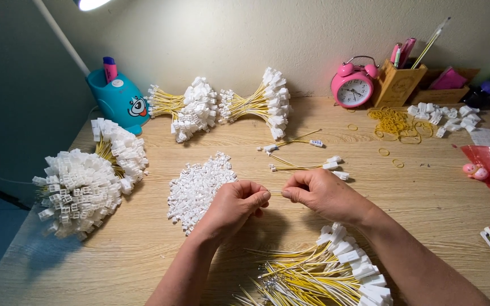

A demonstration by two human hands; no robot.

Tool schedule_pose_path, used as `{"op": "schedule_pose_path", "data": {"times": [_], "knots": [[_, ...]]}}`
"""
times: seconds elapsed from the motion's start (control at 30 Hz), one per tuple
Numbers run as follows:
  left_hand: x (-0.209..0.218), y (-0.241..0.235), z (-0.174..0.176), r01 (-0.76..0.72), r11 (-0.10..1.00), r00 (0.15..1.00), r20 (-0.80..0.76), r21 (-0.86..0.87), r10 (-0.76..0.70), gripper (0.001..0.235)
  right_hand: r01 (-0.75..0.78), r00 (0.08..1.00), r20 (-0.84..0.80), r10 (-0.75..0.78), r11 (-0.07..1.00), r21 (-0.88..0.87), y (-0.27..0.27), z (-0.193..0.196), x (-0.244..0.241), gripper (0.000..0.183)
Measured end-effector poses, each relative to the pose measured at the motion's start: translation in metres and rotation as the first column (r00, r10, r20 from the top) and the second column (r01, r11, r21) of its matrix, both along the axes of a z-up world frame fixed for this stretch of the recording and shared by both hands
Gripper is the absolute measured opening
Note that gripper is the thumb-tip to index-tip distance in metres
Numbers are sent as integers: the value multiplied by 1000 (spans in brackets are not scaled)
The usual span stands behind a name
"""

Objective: The person assembles small white plastic connectors onto the ends of yellow wires by hand. They repeatedly pick up a wire and a connector, fit the connector onto the wire end, and place the finished assembly on the table. The task is performed at a wooden desk under a desk lamp.

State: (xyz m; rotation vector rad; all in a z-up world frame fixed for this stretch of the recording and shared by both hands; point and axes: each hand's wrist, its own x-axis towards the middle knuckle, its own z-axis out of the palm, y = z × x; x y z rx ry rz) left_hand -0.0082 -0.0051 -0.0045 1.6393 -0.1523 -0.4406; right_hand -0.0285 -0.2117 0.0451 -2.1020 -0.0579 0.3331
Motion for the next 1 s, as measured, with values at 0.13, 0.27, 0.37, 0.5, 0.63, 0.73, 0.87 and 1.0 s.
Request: {"op": "schedule_pose_path", "data": {"times": [0.13,0.27,0.37,0.5,0.63,0.73,0.87,1.0], "knots": [[-3,-1,5,-31,999,999,-18,-45,30,18,-3,1000,11,3,1000,-13,0,1,1,11],[0,-2,-1,-56,996,998,-43,-74,53,20,-5,1000,17,5,1000,-4,-1,0,0,12],[-1,-2,-1,-67,995,997,-48,-74,64,19,-11,1000,12,11,1000,-12,0,2,-1,11],[-4,-2,3,-51,996,999,-22,-70,50,17,4,1000,-3,-4,1000,-20,0,2,-2,12],[-4,-2,7,-12,999,1000,9,-30,13,16,17,1000,-5,-17,999,-41,-2,0,-2,12],[-5,-3,5,14,1000,1000,21,5,-14,17,27,1000,5,-26,998,-63,-2,2,-2,12],[-7,-7,5,19,1000,1000,20,-5,-19,21,26,999,21,-24,996,-90,-2,4,-2,12],[-8,-7,7,9,1000,1000,30,10,-9,20,37,999,17,-35,996,-82,-3,2,-1,12]]}}
